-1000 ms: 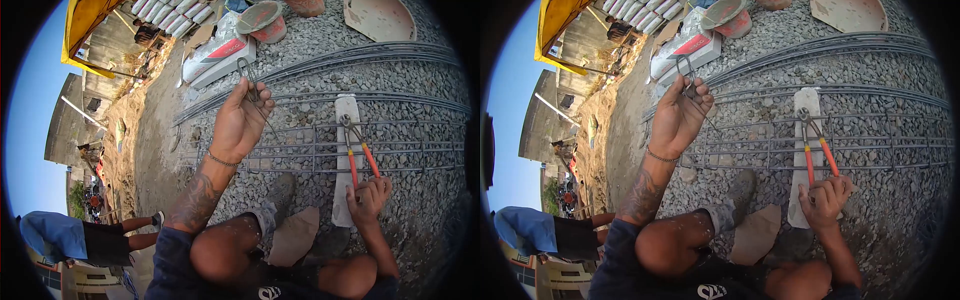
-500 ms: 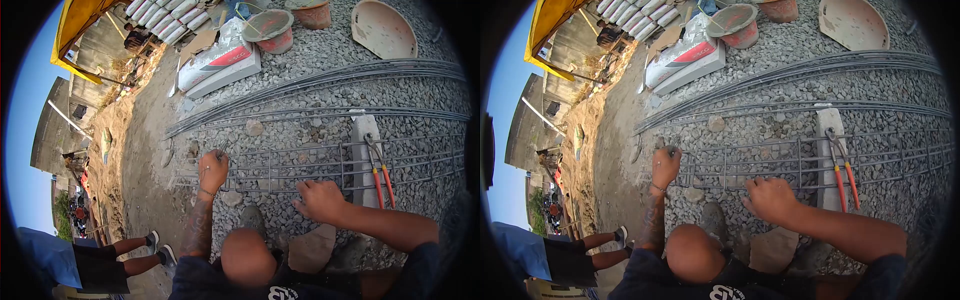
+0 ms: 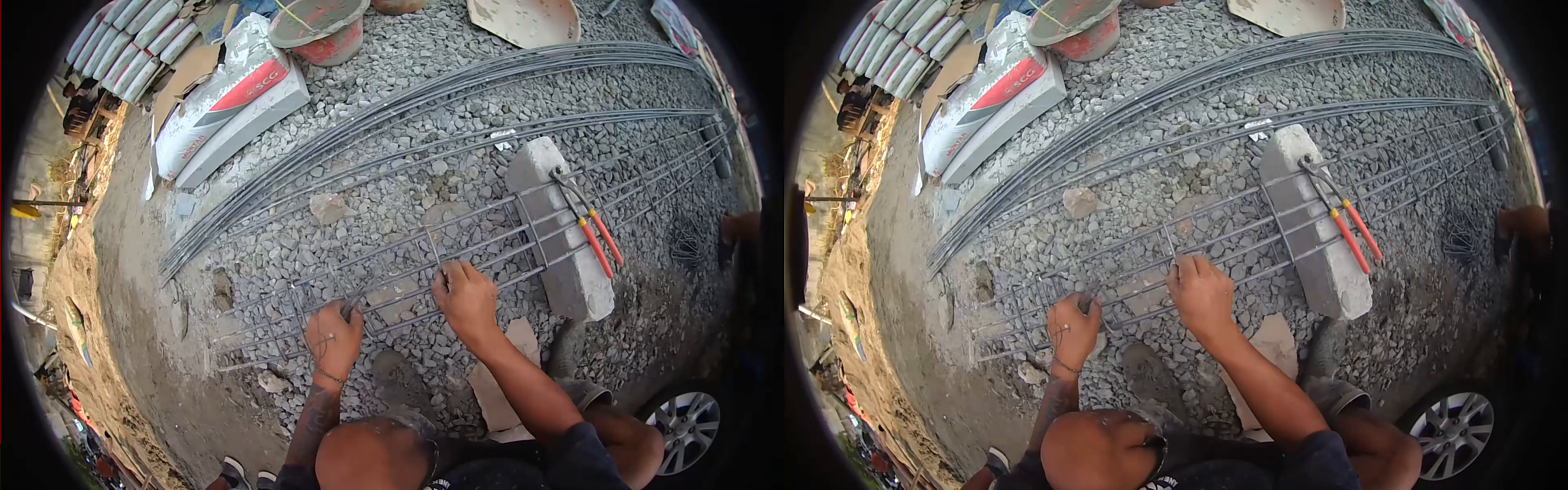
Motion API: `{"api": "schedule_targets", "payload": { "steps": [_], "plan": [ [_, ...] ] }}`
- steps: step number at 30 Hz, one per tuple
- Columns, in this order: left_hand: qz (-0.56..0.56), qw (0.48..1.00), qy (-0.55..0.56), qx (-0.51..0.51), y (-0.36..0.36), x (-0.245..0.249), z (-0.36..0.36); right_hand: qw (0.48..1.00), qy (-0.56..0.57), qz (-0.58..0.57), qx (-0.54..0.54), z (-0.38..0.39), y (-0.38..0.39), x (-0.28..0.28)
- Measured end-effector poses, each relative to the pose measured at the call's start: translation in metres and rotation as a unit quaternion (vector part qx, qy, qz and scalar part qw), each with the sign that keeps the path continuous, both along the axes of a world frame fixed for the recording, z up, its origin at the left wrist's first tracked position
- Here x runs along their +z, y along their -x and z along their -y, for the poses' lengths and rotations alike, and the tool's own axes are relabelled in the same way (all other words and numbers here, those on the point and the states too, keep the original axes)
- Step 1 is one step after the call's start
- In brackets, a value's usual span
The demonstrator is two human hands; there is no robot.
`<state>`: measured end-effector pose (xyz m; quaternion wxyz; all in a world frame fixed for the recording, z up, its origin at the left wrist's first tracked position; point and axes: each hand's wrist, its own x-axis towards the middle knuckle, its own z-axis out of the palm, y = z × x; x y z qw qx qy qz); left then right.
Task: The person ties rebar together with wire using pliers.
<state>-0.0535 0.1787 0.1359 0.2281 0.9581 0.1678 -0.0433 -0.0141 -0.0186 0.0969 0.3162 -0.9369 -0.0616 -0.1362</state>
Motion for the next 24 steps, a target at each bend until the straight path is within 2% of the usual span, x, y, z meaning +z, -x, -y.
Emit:
{"api": "schedule_targets", "payload": {
  "steps": [4,9,17,24],
  "plan": [
    [0.009,1.000,0.020,-0.016,-0.001,-0.002,0.000,0.999,0.011,0.008,-0.044,0.007,-0.002,-0.003],
    [0.025,0.999,0.030,-0.010,-0.001,-0.003,0.000,0.999,0.033,0.018,-0.021,0.009,-0.003,-0.001],
    [0.000,0.998,0.053,-0.033,0.000,-0.005,-0.010,0.998,0.039,0.018,-0.047,0.006,-0.002,-0.003],
    [0.038,0.995,0.087,-0.035,0.001,-0.012,-0.012,0.997,0.049,0.019,-0.063,0.005,-0.002,-0.001]
  ]
}}
